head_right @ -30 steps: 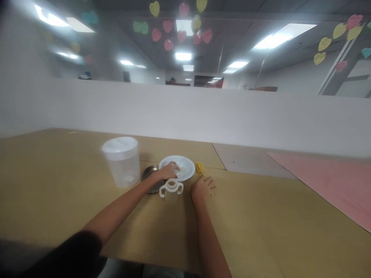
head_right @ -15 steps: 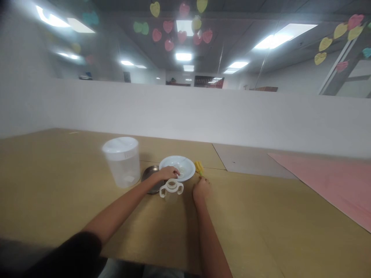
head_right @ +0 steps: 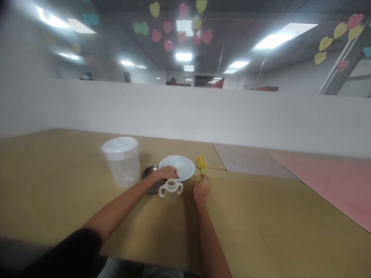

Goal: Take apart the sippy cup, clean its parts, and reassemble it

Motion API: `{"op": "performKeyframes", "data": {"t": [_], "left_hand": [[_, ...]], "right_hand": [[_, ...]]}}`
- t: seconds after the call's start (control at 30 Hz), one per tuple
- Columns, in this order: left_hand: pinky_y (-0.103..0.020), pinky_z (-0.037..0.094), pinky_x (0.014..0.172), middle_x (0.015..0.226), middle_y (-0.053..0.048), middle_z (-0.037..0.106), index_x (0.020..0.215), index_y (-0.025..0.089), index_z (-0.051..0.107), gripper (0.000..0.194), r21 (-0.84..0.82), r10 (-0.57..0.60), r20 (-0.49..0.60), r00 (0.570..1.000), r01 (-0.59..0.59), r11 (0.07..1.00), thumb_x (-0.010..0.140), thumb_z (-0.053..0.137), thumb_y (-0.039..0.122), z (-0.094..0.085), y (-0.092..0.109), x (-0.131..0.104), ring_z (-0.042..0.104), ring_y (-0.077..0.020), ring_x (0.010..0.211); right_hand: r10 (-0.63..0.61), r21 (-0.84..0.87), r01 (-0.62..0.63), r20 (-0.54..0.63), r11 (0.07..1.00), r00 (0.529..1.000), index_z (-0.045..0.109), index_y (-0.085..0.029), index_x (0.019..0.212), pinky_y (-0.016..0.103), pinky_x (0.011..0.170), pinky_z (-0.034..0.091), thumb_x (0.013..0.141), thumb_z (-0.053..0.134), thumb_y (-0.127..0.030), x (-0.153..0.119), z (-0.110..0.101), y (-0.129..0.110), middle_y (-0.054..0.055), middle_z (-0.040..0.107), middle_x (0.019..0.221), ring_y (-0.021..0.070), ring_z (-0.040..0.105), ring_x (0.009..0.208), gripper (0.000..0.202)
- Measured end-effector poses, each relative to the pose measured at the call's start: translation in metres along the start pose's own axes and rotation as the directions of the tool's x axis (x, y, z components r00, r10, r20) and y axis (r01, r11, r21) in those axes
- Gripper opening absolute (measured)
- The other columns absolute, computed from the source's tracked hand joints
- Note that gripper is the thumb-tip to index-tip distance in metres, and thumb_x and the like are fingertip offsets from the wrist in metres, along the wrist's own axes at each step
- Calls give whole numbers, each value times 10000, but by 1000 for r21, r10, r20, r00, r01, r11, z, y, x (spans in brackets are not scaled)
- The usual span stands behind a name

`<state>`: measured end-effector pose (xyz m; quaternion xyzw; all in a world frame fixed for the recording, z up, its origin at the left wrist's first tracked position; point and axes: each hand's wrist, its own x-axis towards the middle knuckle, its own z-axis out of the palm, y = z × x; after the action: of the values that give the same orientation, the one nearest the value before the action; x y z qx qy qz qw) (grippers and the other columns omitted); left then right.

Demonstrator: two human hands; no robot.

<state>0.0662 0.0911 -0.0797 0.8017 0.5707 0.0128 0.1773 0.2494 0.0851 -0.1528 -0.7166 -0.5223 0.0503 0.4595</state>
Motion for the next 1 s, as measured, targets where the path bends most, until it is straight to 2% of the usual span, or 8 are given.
{"op": "performKeyframes", "data": {"t": [0.33, 0.53, 0.67, 0.83, 0.93, 1.0], "left_hand": [[-360, 506, 761, 993, -52, 605, 1005, 123, 576, 256, -28, -14, -46, 999, 13, 1000, 859, 522, 326, 3, -1, -3, 593, -171, 866], [-365, 502, 775, 1019, -61, 599, 1017, 131, 571, 240, -168, 3, -137, 991, -27, 985, 858, 527, 305, 0, 0, -7, 587, -167, 886], [-367, 497, 787, 1017, -59, 600, 998, 134, 579, 228, -307, -47, -225, 973, -25, 951, 861, 521, 306, -5, -4, -6, 584, -167, 892], [-344, 506, 743, 945, -48, 614, 955, 123, 585, 232, -529, -158, -322, 933, -39, 848, 865, 512, 324, -13, -9, -1, 595, -151, 826], [-310, 511, 701, 859, -41, 633, 931, 107, 587, 251, -665, -183, -364, 913, -117, 737, 872, 496, 334, -18, -5, -4, 609, -130, 750], [-286, 508, 706, 860, -56, 647, 983, 100, 576, 269, -738, -188, -388, 902, -181, 651, 847, 530, 328, -20, -1, -8, 619, -125, 749]], "right_hand": [[-13, 71, 14, -18, 997, 1000, 618, -116, 992, 272, 634, 340, 582, 404, -74, 1, 3, 2, 95, 618, 855, 212, 518, 749, 464], [3, 81, -2, -8, 997, 1000, 617, -113, 995, 273, 639, 341, 580, 404, -73, 1, 4, 2, 92, 622, 847, 216, 523, 751, 468], [18, 100, -17, -11, 995, 1000, 612, -118, 1004, 270, 635, 346, 581, 405, -84, 1, 4, 2, 85, 619, 861, 205, 521, 728, 472], [14, 137, -9, -32, 991, 999, 615, -120, 983, 286, 660, 363, 580, 393, -92, 1, 5, 3, 86, 612, 853, 215, 529, 752, 461], [12, 168, -1, -65, 986, 998, 615, -119, 962, 297, 673, 374, 572, 391, -94, 1, 6, 3, 88, 610, 844, 220, 534, 753, 451], [5, 196, 16, -103, 980, 995, 607, -116, 968, 307, 696, 383, 575, 384, -94, 0, 5, 2, 96, 612, 865, 226, 540, 780, 452]]}}
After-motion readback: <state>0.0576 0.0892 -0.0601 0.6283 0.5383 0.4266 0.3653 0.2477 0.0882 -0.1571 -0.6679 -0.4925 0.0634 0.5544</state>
